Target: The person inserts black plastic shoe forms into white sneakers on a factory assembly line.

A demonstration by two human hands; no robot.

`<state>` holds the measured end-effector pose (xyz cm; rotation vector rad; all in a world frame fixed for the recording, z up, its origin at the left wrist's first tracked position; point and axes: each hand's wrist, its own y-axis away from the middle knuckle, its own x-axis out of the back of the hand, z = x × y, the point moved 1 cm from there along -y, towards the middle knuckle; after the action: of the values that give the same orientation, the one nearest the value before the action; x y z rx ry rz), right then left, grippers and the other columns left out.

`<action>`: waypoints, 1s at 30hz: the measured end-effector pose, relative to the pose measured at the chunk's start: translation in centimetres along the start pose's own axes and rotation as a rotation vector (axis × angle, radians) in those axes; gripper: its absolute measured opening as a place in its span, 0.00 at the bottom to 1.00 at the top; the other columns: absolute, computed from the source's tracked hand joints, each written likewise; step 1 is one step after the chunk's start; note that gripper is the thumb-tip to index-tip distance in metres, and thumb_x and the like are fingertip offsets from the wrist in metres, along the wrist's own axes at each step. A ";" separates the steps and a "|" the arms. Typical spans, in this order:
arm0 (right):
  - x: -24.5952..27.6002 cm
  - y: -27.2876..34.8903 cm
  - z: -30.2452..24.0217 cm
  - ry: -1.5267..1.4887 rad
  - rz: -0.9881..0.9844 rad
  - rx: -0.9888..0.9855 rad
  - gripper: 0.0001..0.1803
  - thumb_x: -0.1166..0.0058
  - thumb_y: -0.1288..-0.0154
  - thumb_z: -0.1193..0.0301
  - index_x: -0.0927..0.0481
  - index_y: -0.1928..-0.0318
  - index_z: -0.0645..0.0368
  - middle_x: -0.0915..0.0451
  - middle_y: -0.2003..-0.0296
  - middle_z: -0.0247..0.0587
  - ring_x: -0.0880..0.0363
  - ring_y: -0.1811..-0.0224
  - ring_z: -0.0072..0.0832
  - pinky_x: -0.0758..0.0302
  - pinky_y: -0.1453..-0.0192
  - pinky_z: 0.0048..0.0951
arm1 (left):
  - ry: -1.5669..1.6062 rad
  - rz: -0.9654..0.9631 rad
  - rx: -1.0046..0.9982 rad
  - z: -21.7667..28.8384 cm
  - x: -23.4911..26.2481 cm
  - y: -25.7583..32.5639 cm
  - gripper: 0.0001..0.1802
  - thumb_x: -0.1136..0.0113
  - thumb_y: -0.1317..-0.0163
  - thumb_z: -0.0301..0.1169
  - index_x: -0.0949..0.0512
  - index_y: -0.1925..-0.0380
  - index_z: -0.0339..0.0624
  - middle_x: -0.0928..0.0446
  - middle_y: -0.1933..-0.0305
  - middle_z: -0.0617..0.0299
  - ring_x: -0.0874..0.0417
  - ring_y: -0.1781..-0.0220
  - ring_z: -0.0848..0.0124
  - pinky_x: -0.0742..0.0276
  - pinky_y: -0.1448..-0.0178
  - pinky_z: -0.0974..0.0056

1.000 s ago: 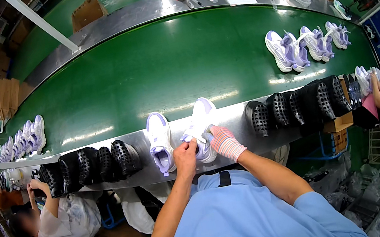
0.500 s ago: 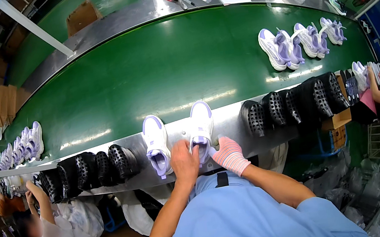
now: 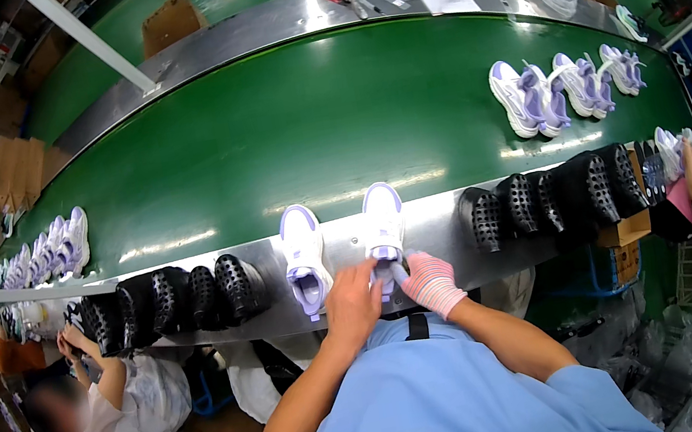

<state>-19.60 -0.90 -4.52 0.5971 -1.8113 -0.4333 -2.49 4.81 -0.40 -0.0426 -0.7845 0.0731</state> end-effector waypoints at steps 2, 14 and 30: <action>0.1 0.0 -0.2 0.009 0.020 -0.011 0.25 0.51 0.28 0.49 0.17 0.55 0.60 0.15 0.55 0.55 0.15 0.51 0.51 0.20 0.45 0.51 | -0.186 -0.007 -0.099 -0.2 2.9 2.3 0.20 0.32 0.44 0.23 0.21 0.50 0.42 0.23 0.60 0.50 0.20 0.55 0.49 0.22 0.52 0.49; 0.1 -2.0 -5.9 0.103 -0.011 0.187 0.24 0.48 0.29 0.50 0.13 0.64 0.60 0.14 0.64 0.55 0.14 0.57 0.53 0.19 0.53 0.52 | -0.121 -0.121 0.044 -6.7 2.9 4.9 0.27 0.40 0.44 0.18 0.22 0.42 0.43 0.25 0.56 0.46 0.23 0.51 0.46 0.23 0.47 0.45; 0.3 -3.2 -14.4 0.303 0.320 0.984 0.13 0.45 0.37 0.64 0.13 0.55 0.51 0.16 0.52 0.43 0.20 0.44 0.42 0.25 0.42 0.46 | -0.231 -0.170 0.020 -8.8 -0.2 4.0 0.11 0.34 0.44 0.32 0.14 0.65 0.35 0.20 0.59 0.40 0.20 0.53 0.45 0.23 0.51 0.45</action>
<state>-5.36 -3.62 -1.65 0.9394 -1.7006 0.7830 3.40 8.64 -7.04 0.0531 -1.0150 -0.0769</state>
